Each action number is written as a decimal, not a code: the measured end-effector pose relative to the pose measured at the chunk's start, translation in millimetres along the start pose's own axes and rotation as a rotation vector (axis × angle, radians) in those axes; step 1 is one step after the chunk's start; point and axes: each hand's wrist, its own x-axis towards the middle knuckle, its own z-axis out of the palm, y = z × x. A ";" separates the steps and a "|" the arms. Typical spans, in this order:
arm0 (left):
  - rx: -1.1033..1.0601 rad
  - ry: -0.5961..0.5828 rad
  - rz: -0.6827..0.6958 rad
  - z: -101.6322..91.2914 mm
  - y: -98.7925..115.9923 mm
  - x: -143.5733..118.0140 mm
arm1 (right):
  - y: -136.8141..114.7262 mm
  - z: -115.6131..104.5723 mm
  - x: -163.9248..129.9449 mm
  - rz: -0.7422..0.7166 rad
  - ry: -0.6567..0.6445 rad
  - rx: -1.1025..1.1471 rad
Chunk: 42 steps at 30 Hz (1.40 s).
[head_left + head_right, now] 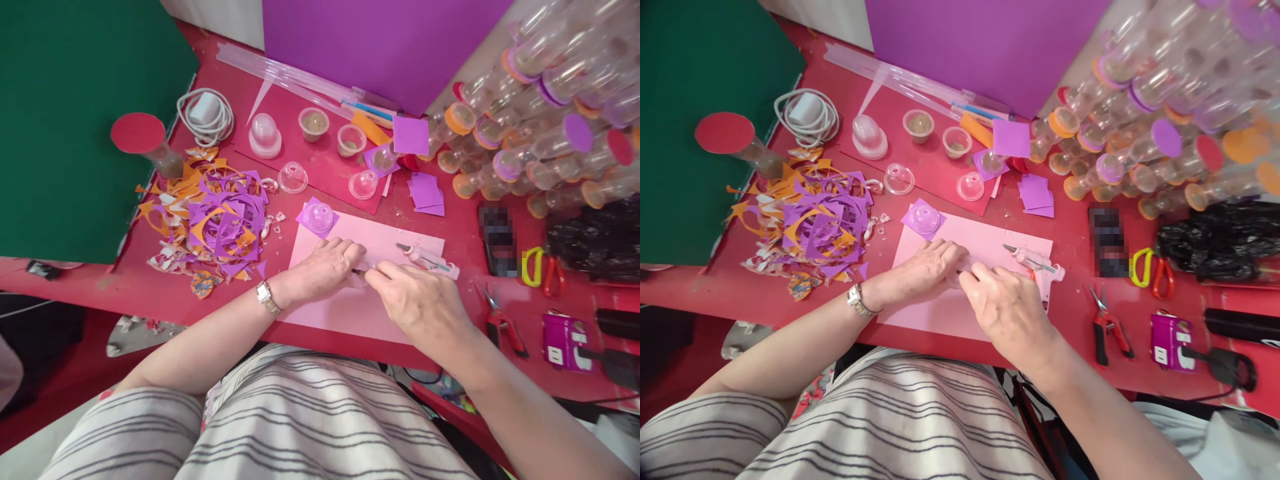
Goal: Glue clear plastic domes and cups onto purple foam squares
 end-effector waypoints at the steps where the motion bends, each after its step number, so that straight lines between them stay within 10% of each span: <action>1: -0.001 0.002 0.003 0.1 0.1 0.1 | 1.3 0.6 0.7 0.013 -0.021 0.009; 14: -0.014 -0.007 0.011 -3.3 1.1 -0.9 | 0.0 -9.7 13.3 0.169 -0.387 0.067; 42: -0.013 -0.020 -0.001 -1.5 0.4 -0.3 | 0.8 -5.5 5.3 0.102 -0.182 0.039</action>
